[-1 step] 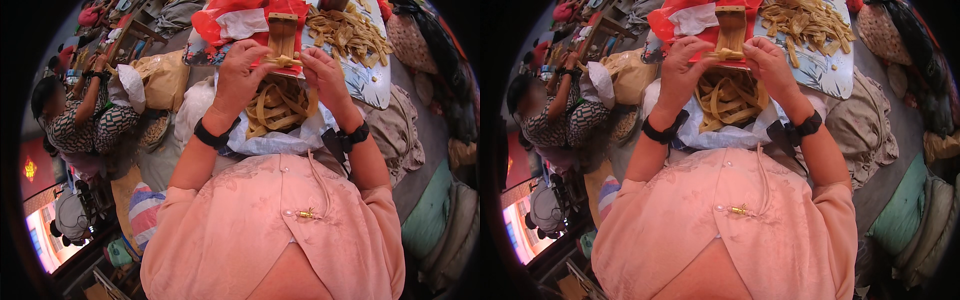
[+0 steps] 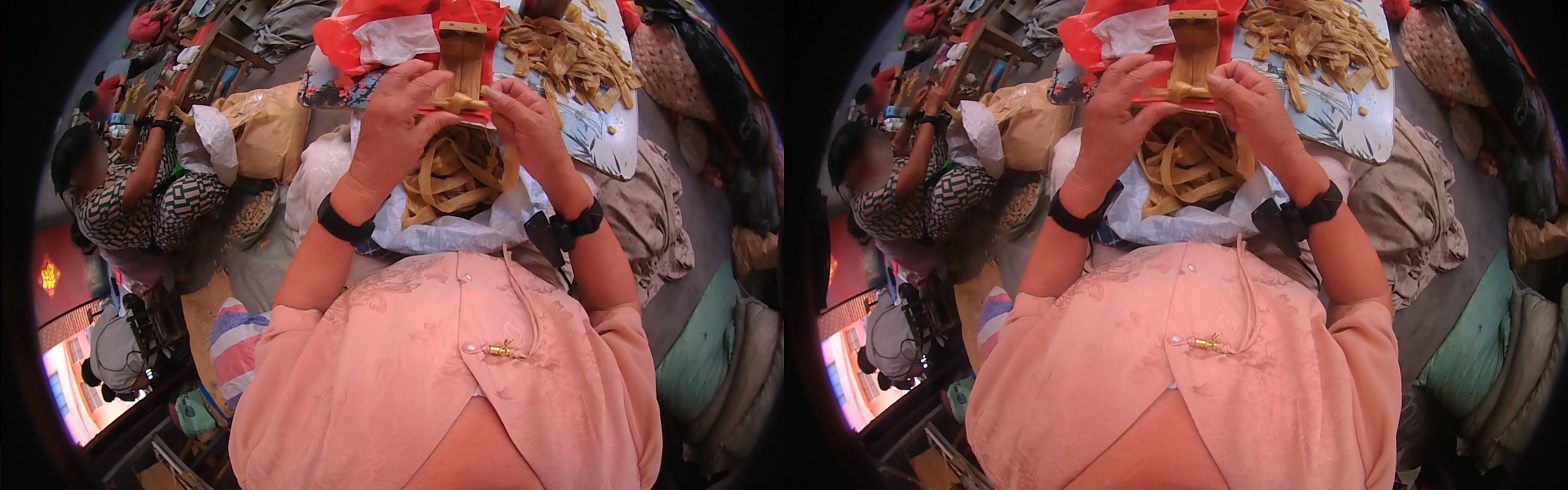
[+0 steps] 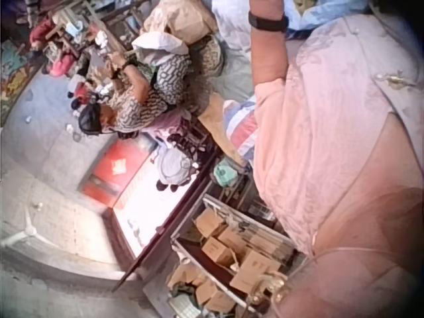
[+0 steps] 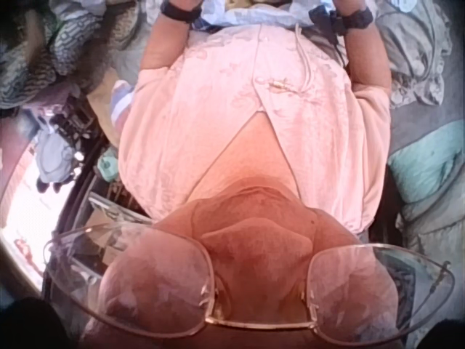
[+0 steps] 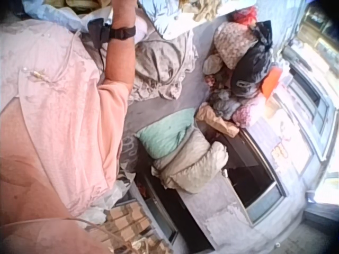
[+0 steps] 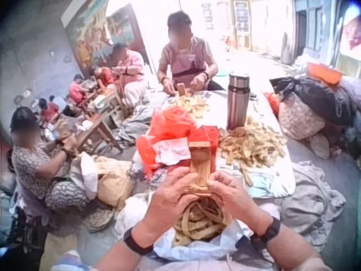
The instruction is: The person takes dried tofu strips from large bags and uses a small wooden jig to fold each strip into a knot.
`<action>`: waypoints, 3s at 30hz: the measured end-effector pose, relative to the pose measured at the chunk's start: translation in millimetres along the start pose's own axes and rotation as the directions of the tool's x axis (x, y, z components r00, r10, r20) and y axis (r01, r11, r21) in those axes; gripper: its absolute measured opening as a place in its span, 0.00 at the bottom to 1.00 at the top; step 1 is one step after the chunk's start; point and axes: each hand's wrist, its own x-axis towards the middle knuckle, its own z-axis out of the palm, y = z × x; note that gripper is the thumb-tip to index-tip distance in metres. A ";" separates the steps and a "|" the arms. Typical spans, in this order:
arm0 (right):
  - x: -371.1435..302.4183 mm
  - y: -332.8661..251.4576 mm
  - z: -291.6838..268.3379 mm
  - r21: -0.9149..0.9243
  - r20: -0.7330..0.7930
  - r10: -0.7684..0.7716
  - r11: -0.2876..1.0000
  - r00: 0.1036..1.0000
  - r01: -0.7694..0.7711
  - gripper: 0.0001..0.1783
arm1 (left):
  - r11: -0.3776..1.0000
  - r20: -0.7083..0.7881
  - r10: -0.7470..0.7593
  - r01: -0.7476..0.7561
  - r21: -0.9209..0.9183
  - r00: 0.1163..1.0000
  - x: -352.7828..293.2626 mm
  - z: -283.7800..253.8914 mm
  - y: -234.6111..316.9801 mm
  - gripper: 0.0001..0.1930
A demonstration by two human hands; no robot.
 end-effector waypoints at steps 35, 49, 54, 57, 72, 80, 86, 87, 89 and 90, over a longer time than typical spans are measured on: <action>29.1 13.8 -19.8 -0.951 -0.200 -0.337 0.292 0.920 -0.100 0.13 | 0.810 0.378 -0.585 0.535 0.240 0.717 -0.6 13.4 -37.3 0.11; -36.3 24.6 47.8 -0.600 0.326 -0.546 0.511 0.772 0.615 0.08 | -0.330 0.761 -0.481 0.714 -0.618 0.436 -34.2 16.2 -1.0 0.14; -26.0 5.2 46.6 -0.609 0.293 -0.676 0.414 0.677 0.677 0.09 | -0.386 0.937 -0.240 0.861 -0.332 0.253 -72.6 26.4 -21.7 0.22; -28.8 17.9 43.4 -0.641 0.328 -0.688 0.341 0.648 0.687 0.08 | -0.420 0.825 -0.439 0.731 -0.538 0.356 -42.3 14.4 23.4 0.23; -12.8 30.6 34.9 -0.576 0.049 -0.473 0.706 0.880 0.412 0.10 | 0.673 0.418 -0.473 0.624 -0.397 0.776 -37.6 11.0 14.1 0.10; -22.4 15.4 43.3 -0.044 0.047 0.092 0.995 0.995 -0.090 0.10 | 0.996 -0.002 -0.073 0.073 -0.057 0.997 -33.2 6.1 8.0 0.11; -32.3 3.3 37.1 -0.826 0.242 -0.460 0.365 0.855 0.430 0.12 | 0.594 0.328 -0.426 0.534 -0.602 0.843 -30.1 -0.5 14.0 0.10; -28.0 2.9 32.4 -0.826 0.241 -0.459 0.365 0.855 0.429 0.12 | -0.084 0.627 -0.436 0.664 -0.743 0.646 -27.1 -3.2 16.9 0.10; -21.2 -1.5 26.9 -0.454 0.167 -0.394 0.783 0.904 0.425 0.11 | -0.108 0.634 -0.408 0.654 -0.748 0.657 -23.7 -4.0 16.9 0.10; -22.9 -7.3 25.5 -0.388 0.186 -0.241 0.873 0.953 0.296 0.11 | 0.272 0.469 -0.425 0.603 -0.750 0.774 -25.0 0.7 10.9 0.10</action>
